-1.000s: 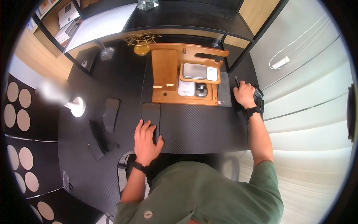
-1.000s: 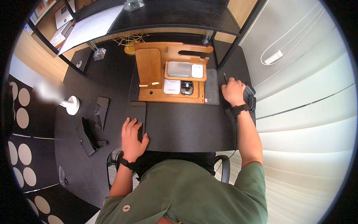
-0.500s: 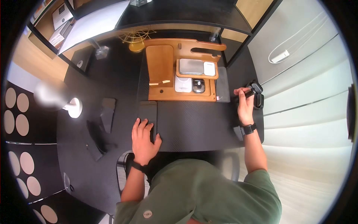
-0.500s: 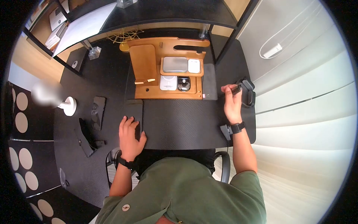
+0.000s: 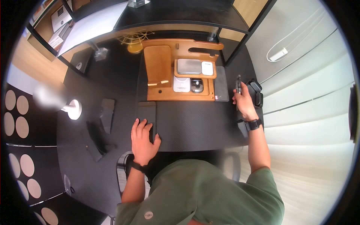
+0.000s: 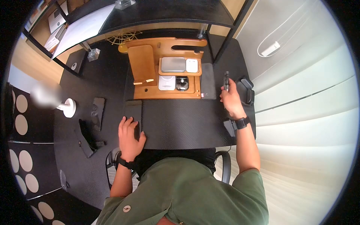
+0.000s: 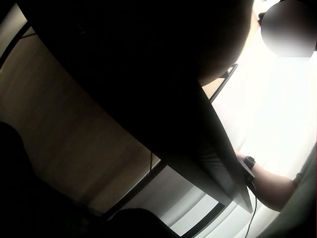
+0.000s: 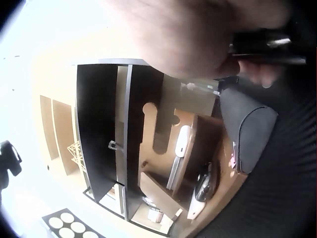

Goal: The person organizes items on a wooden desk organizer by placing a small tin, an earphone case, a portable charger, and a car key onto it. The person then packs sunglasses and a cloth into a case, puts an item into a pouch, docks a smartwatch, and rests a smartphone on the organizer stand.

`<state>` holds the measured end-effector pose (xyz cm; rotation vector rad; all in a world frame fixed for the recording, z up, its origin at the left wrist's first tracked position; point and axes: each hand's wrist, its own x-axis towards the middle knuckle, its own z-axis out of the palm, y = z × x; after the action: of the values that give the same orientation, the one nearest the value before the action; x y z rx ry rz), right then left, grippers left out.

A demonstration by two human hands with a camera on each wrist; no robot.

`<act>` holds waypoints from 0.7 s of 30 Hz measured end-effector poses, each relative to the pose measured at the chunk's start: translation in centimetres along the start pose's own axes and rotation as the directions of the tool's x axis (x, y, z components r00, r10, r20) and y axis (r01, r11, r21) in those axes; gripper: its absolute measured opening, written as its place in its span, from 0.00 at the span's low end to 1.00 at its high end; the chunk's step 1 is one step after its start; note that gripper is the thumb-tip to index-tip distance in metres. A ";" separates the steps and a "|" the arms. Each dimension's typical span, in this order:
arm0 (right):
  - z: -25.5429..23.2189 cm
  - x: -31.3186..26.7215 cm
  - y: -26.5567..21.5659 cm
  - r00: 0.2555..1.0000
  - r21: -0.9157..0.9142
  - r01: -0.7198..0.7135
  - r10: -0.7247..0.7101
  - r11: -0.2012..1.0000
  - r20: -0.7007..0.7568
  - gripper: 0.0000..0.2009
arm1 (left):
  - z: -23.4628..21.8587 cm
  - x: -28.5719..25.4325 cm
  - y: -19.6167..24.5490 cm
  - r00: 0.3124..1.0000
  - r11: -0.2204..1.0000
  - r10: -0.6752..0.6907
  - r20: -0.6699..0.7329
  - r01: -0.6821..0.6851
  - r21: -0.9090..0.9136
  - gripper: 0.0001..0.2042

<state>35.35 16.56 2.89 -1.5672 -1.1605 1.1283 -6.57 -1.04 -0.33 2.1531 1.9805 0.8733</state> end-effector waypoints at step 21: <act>-1.4 -0.2 -3.4 0.909 -0.687 0.412 -0.213 0.599 0.359 0.22 | 0.0 -0.1 0.0 1.000 1.000 -0.013 -0.005 0.013 -0.012 0.25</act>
<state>36.04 16.88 6.51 -1.7189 -2.1905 0.6019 -6.61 -1.09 -0.36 2.1317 1.9837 0.8867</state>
